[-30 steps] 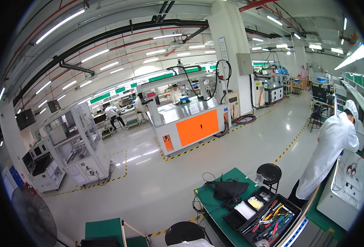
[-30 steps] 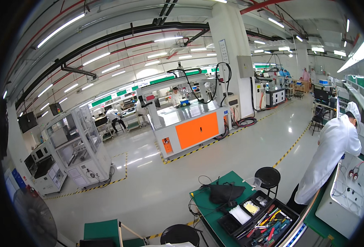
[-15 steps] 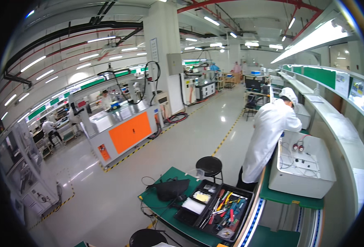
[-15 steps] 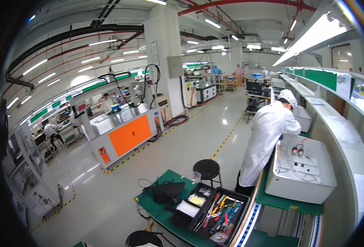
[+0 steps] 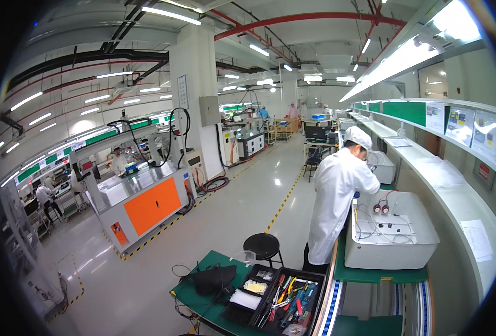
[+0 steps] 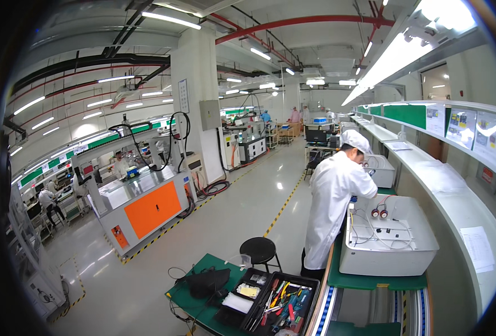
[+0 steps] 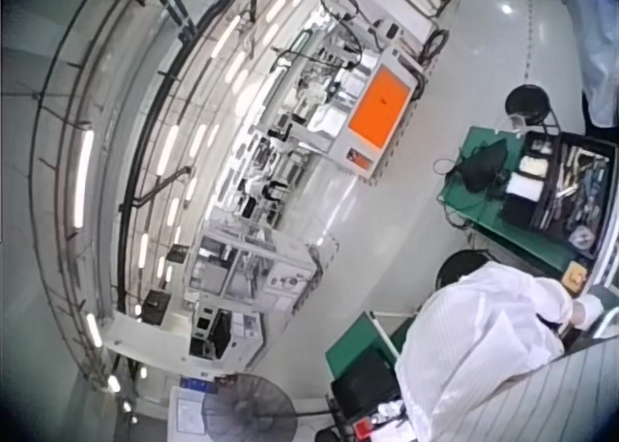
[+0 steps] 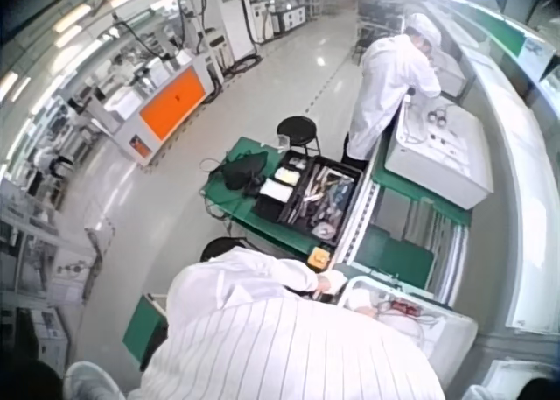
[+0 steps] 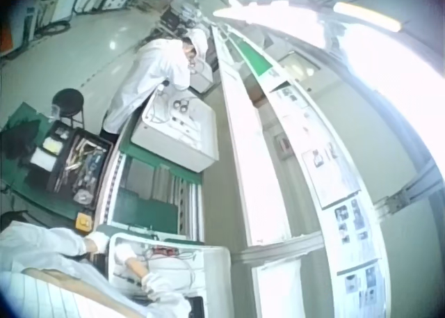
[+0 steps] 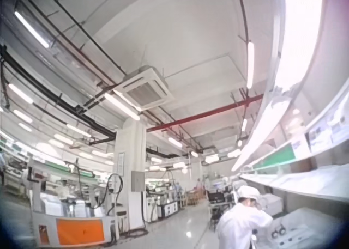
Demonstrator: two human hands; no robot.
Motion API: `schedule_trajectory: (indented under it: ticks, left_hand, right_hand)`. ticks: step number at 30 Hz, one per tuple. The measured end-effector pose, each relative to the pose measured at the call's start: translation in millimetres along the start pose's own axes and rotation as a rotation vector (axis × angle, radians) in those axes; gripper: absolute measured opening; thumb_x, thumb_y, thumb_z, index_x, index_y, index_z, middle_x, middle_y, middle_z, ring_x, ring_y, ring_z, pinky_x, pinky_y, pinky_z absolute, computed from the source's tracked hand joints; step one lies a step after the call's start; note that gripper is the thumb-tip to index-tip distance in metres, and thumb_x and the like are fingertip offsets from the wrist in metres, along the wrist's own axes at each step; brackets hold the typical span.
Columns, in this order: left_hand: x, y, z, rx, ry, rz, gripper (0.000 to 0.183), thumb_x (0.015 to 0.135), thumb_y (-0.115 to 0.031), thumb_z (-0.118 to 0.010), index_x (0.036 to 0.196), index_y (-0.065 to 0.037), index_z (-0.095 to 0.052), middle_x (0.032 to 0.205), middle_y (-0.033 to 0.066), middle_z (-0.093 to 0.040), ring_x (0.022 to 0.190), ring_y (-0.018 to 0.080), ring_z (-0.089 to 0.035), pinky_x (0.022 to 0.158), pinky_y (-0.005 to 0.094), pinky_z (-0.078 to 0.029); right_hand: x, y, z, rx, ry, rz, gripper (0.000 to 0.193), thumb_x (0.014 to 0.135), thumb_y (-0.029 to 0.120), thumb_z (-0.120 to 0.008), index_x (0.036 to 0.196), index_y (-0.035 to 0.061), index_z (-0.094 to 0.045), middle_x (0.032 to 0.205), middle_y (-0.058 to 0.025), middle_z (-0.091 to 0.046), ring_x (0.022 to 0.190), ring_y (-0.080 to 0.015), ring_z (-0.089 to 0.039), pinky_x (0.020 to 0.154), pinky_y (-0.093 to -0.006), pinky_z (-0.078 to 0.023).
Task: Wiring and assembling components inside a large white enclosure on an industrial production line.
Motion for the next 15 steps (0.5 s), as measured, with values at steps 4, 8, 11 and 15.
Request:
schedule_trajectory:
  ticks: [4,8,11,15]
  left_hand:
    - [-5.2,-2.9,-15.8,-0.068,-0.07,0.049,0.021,0.079,-0.011,-0.058,0.089,0.0,-0.072,0.09,0.0238,-0.068,0.085,0.0375,-0.068,0.074,0.0432,-0.053]
    - [4.3,2.1,-18.5,0.002,-0.06,0.075,0.022,0.082,-0.012,-0.056,0.092,0.0,-0.071,0.088,0.0214,-0.069,0.083,0.0372,-0.067,0.076,0.0415,-0.053]
    - [6.0,6.4,-13.2,0.021,-0.063,0.057,0.024,0.084,-0.009,-0.053,0.097,-0.001,-0.071,0.086,0.023,-0.068,0.082,0.0376,-0.067,0.073,0.0402,-0.053]
    - [-9.4,-1.9,-13.7,-0.078,-0.094,0.014,0.024,0.084,-0.012,-0.053,0.093,0.0,-0.072,0.085,0.0232,-0.068,0.081,0.0374,-0.067,0.072,0.0426,-0.053]
  right_hand:
    - [7.3,0.2,-7.3,-0.025,0.091,-0.005,0.019,0.074,0.019,-0.06,0.082,0.0067,-0.073,0.085,-0.0183,-0.07,0.08,-0.0344,-0.068,0.073,-0.0448,-0.054]
    - [14.2,-6.2,-15.2,-0.049,0.107,-0.012,0.026,0.08,0.022,-0.055,0.089,0.006,-0.073,0.091,-0.0201,-0.07,0.084,-0.035,-0.068,0.076,-0.0465,-0.054]
    - [14.5,-6.5,-24.0,-0.067,0.109,-0.025,0.033,0.089,0.026,-0.047,0.095,0.0055,-0.073,0.097,-0.022,-0.069,0.087,-0.0355,-0.068,0.077,-0.0491,-0.053]
    - [12.2,-2.8,-21.2,0.026,-0.029,-0.009,0.033,0.087,0.027,-0.049,0.093,0.006,-0.073,0.096,-0.0211,-0.069,0.086,-0.0352,-0.068,0.076,-0.0491,-0.052]
Point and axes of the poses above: each hand's wrist, its own x-axis towards the middle knuckle, its own z-axis out of the back of the hand, y = z × x, the point moved 3 cm from there along x, towards the middle knuckle
